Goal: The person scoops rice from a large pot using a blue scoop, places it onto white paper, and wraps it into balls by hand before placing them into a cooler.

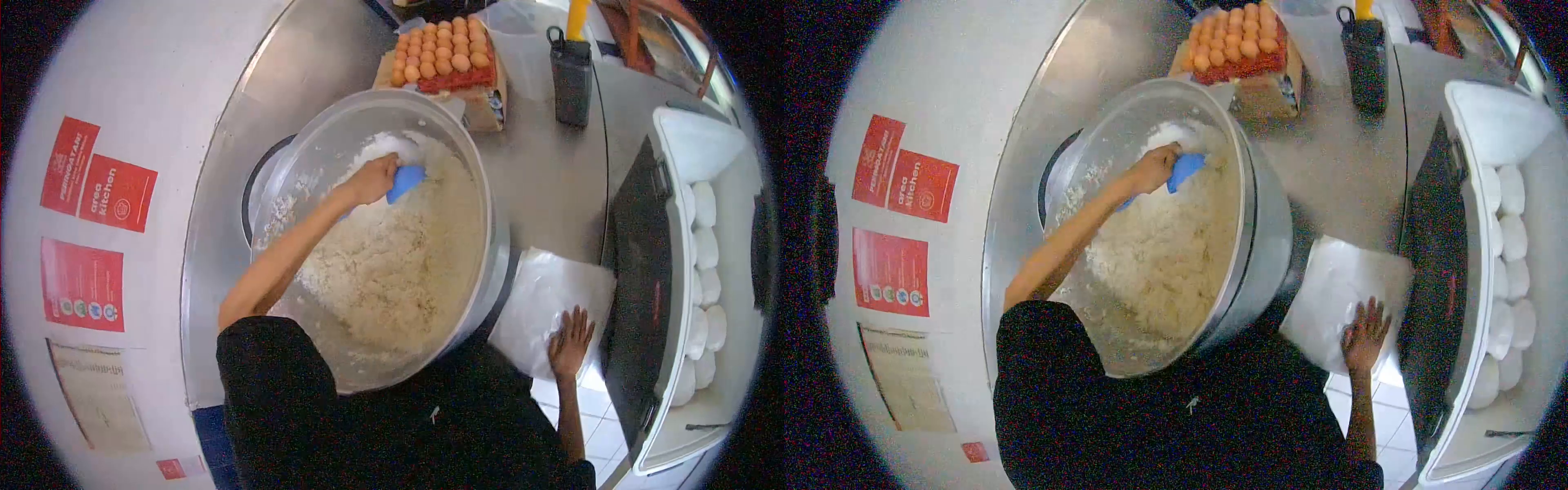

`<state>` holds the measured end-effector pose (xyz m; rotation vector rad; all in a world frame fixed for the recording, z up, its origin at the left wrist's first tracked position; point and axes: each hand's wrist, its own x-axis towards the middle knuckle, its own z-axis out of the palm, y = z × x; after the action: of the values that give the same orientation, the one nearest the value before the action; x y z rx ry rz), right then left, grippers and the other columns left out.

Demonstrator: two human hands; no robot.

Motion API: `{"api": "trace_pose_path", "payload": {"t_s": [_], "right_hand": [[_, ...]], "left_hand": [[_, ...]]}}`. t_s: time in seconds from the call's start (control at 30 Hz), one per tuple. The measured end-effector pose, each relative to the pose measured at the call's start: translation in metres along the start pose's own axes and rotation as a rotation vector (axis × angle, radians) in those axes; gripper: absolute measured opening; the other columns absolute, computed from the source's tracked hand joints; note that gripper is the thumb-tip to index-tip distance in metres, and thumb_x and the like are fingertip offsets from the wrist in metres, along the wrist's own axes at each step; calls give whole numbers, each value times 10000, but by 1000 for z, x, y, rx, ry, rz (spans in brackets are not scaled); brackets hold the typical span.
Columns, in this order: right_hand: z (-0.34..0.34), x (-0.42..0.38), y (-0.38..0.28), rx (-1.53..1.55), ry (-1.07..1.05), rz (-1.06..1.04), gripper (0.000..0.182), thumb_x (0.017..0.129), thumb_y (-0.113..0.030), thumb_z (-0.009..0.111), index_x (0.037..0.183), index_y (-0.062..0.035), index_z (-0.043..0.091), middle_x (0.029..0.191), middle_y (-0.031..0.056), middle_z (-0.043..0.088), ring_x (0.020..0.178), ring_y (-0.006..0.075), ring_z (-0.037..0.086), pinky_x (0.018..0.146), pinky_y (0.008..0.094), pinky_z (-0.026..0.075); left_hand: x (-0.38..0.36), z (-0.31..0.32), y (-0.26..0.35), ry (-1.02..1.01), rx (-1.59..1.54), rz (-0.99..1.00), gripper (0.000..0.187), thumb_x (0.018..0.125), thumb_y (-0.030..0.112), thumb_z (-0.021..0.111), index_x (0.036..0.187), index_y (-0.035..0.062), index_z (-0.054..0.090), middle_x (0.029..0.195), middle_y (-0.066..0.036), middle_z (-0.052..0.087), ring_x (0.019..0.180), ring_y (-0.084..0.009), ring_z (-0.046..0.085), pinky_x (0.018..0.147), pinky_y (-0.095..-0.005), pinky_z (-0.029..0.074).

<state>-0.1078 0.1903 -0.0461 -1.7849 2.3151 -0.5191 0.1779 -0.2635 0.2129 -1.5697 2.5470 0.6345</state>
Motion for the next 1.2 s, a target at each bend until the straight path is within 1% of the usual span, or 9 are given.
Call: {"api": "trace_pose_path", "payload": {"t_s": [0.03, 0.13, 0.27, 0.33, 0.57, 0.67, 0.87, 0.97, 1.2], "right_hand": [[-3, 0, 0, -10, -7, 3, 534, 895, -204, 453, 1407, -61, 405, 1535, 181, 282, 1440, 369, 206, 1168, 577, 84], [-6, 2, 2, -12, -1, -14, 520, 904, -217, 443, 1398, -55, 416, 1533, 170, 289, 1436, 369, 216, 1169, 576, 91], [-5, -3, 2, -47, 34, -48, 527, 900, -212, 445, 1399, -47, 414, 1520, 178, 310, 1429, 374, 229, 1169, 572, 91], [-12, 2, -5, -35, 21, -29, 523, 895, -206, 449, 1391, -43, 424, 1517, 182, 313, 1426, 376, 235, 1172, 567, 92], [-5, -1, -1, -40, 24, -26, 519, 898, -195, 437, 1394, -42, 423, 1523, 175, 306, 1436, 359, 218, 1175, 556, 92], [-4, 0, -4, -86, 23, -29, 513, 910, -198, 418, 1401, -49, 413, 1527, 171, 300, 1439, 356, 210, 1174, 556, 92], [1, 2, -3, -134, 47, -52, 512, 938, -242, 383, 1417, -59, 396, 1538, 150, 290, 1440, 352, 214, 1169, 554, 101], [4, -1, 1, -151, 44, -63, 513, 944, -257, 373, 1419, -64, 396, 1537, 146, 295, 1437, 353, 221, 1167, 556, 107], [1, -3, -2, -106, 64, -52, 516, 937, -250, 394, 1426, -84, 395, 1536, 154, 290, 1429, 362, 232, 1165, 560, 116]], "left_hand": [[-11, 12, -7, 98, 81, 253, 328, 1015, 218, 354, 1224, 56, 548, 1110, -230, 630, 975, -322, 637, 891, -409, 479], [-32, 12, 14, -309, 76, 158, 263, 1016, 193, 362, 1128, 30, 535, 973, -211, 634, 883, -325, 639, 827, -402, 487], [-72, 35, 35, -320, 82, 215, 244, 1020, 219, 368, 1060, 26, 512, 881, -210, 608, 843, -356, 623, 796, -430, 478], [-84, 37, 39, -384, 149, 471, 267, 1025, 256, 371, 1084, 43, 520, 889, -220, 604, 815, -393, 606, 776, -455, 467], [-191, -48, 70, -259, 141, 158, 256, 995, 293, 439, 1081, 78, 550, 765, -214, 628, 698, -412, 620, 653, -506, 483], [-226, -43, 42, -141, 444, 84, 238, 992, 286, 452, 1081, 87, 548, 738, -219, 631, 671, -410, 631, 618, -513, 474], [-249, -49, 45, 140, 340, 39, 234, 988, 310, 453, 1102, 122, 532, 696, -201, 625, 660, -420, 626, 590, -504, 490], [-238, -59, 41, -47, 306, -120, 245, 986, 267, 460, 1122, 79, 537, 763, -223, 645, 715, -425, 642, 660, -532, 490], [-210, 18, 23, -319, 358, 32, 305, 995, 288, 424, 1152, 44, 519, 748, -243, 641, 739, -459, 632, 704, -553, 491]]}}
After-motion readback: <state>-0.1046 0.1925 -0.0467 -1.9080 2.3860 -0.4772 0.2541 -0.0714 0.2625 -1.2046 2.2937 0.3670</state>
